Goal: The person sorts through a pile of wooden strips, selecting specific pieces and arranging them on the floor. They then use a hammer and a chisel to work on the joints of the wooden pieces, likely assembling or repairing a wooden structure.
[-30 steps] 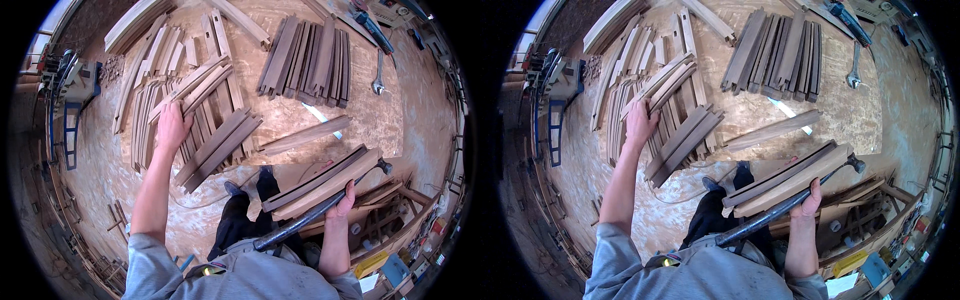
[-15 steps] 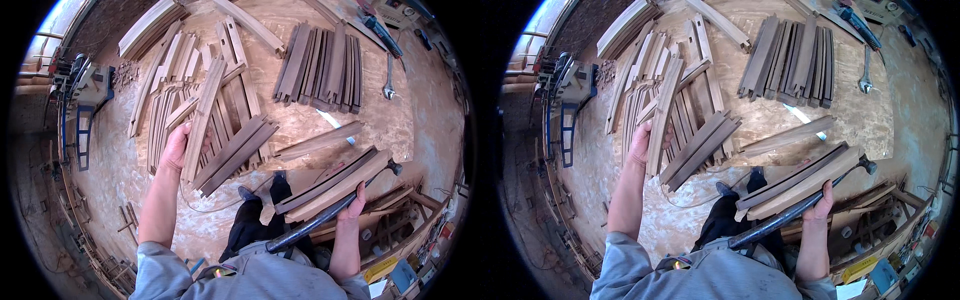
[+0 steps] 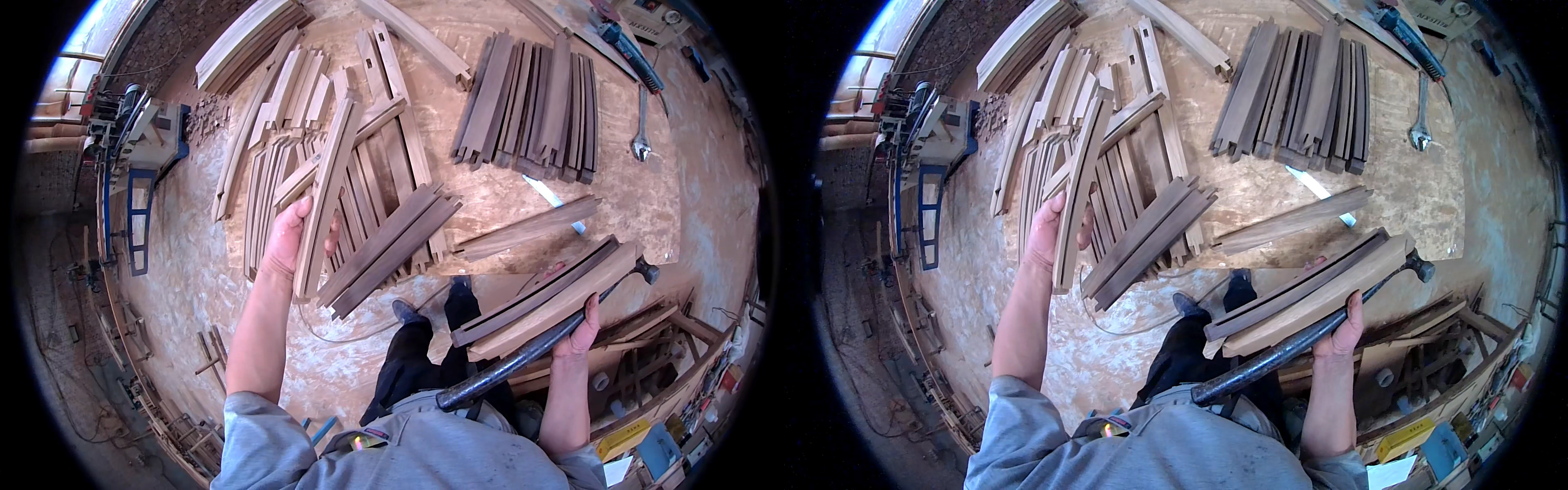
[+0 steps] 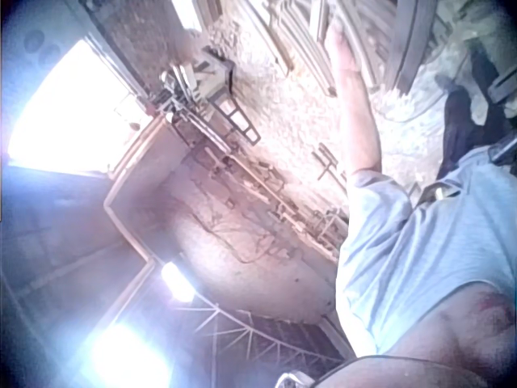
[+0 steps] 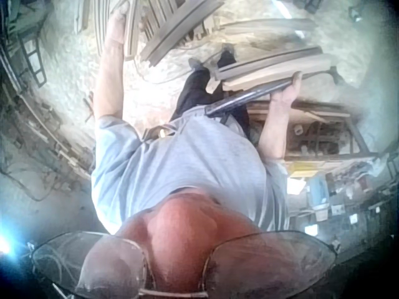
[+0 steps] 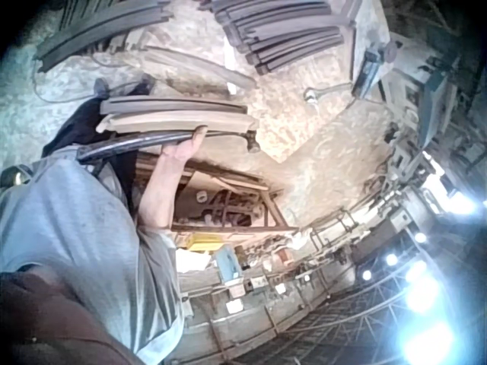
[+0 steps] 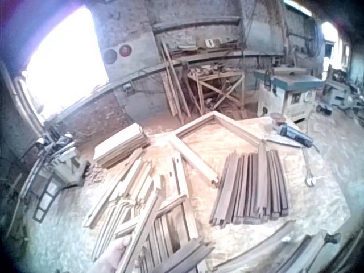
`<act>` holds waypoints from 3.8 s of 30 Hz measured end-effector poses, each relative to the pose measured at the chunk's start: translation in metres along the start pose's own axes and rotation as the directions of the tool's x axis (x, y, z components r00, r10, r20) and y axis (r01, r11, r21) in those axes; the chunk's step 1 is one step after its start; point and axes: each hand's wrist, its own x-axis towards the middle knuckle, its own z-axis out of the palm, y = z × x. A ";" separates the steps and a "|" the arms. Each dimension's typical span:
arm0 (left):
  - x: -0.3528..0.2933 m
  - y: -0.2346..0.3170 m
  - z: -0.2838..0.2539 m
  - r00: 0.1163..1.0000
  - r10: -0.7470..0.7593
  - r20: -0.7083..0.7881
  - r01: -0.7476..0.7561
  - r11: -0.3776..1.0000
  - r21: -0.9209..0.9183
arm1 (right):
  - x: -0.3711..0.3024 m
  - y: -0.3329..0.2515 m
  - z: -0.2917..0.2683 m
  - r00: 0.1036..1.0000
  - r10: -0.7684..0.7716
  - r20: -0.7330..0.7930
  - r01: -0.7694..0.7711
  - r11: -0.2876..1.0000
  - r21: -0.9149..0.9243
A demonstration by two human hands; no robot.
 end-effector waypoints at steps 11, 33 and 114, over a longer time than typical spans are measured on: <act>0.001 -0.004 -0.005 0.991 0.066 0.113 -0.054 0.993 -0.108 | 0.002 0.002 -0.010 1.000 -0.005 -0.026 0.007 0.997 0.072; 0.000 -0.004 0.011 0.983 0.174 -0.059 -0.183 0.903 -0.390 | 0.001 0.006 -0.010 0.999 0.027 0.040 -0.031 0.994 0.102; 0.053 -0.019 -0.002 0.795 0.563 0.226 0.029 -0.407 0.913 | -0.007 0.013 -0.005 0.999 -0.022 -0.048 0.027 0.993 0.117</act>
